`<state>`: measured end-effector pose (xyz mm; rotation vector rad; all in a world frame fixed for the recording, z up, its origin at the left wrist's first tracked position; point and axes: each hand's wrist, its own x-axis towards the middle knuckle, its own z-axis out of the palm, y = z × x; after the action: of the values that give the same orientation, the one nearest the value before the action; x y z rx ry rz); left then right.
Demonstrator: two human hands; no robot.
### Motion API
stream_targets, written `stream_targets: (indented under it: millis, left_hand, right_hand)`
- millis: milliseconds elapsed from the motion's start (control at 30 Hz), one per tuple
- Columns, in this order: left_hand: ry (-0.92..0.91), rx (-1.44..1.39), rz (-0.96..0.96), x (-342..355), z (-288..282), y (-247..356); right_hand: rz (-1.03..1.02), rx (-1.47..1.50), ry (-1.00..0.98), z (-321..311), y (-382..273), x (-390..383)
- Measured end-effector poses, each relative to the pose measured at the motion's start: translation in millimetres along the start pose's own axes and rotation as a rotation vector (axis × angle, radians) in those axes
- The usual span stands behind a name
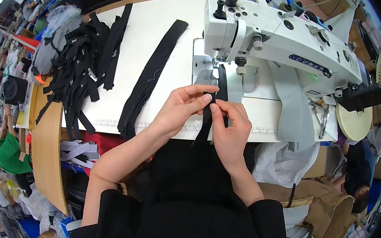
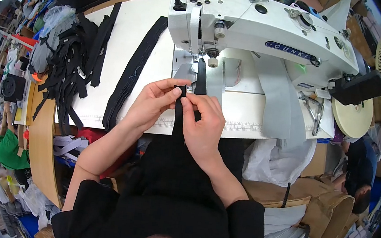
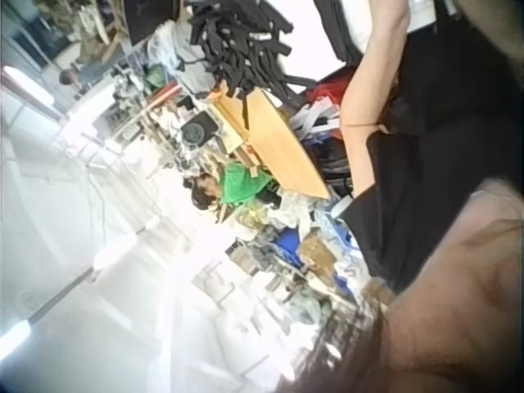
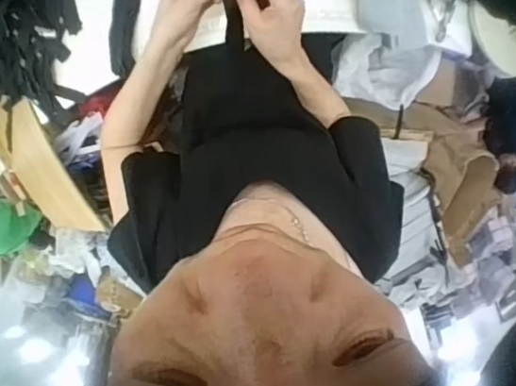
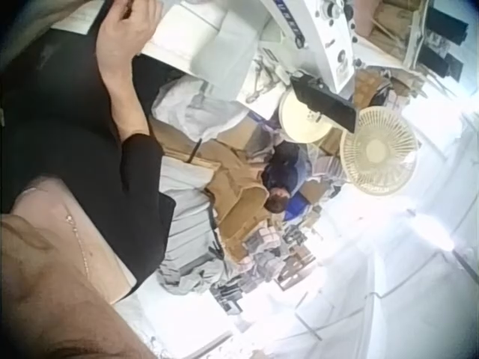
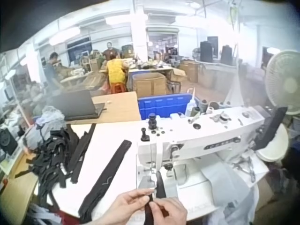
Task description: Sewing zippers onto strips of fabric using an industrial sewing machine.
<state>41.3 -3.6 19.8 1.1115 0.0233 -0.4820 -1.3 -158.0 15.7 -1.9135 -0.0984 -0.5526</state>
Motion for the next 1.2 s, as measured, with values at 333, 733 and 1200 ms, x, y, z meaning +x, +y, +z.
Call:
stream_targets:
  millis: [333, 733, 1200]
  left_hand:
    - [0.159, 0.253, 0.221, 13, 9, -8]
    - [0.164, 0.004, 0.041, 23, -6, -21]
    - [0.209, 1.11, 0.677, 46, -37, -20]
  right_hand:
    - [-0.062, -0.106, -0.036, 3, 8, 8]
    - [0.115, -0.033, -0.082, -5, 8, -2]
    - [0.024, -0.411, -0.153, 29, 36, 26]
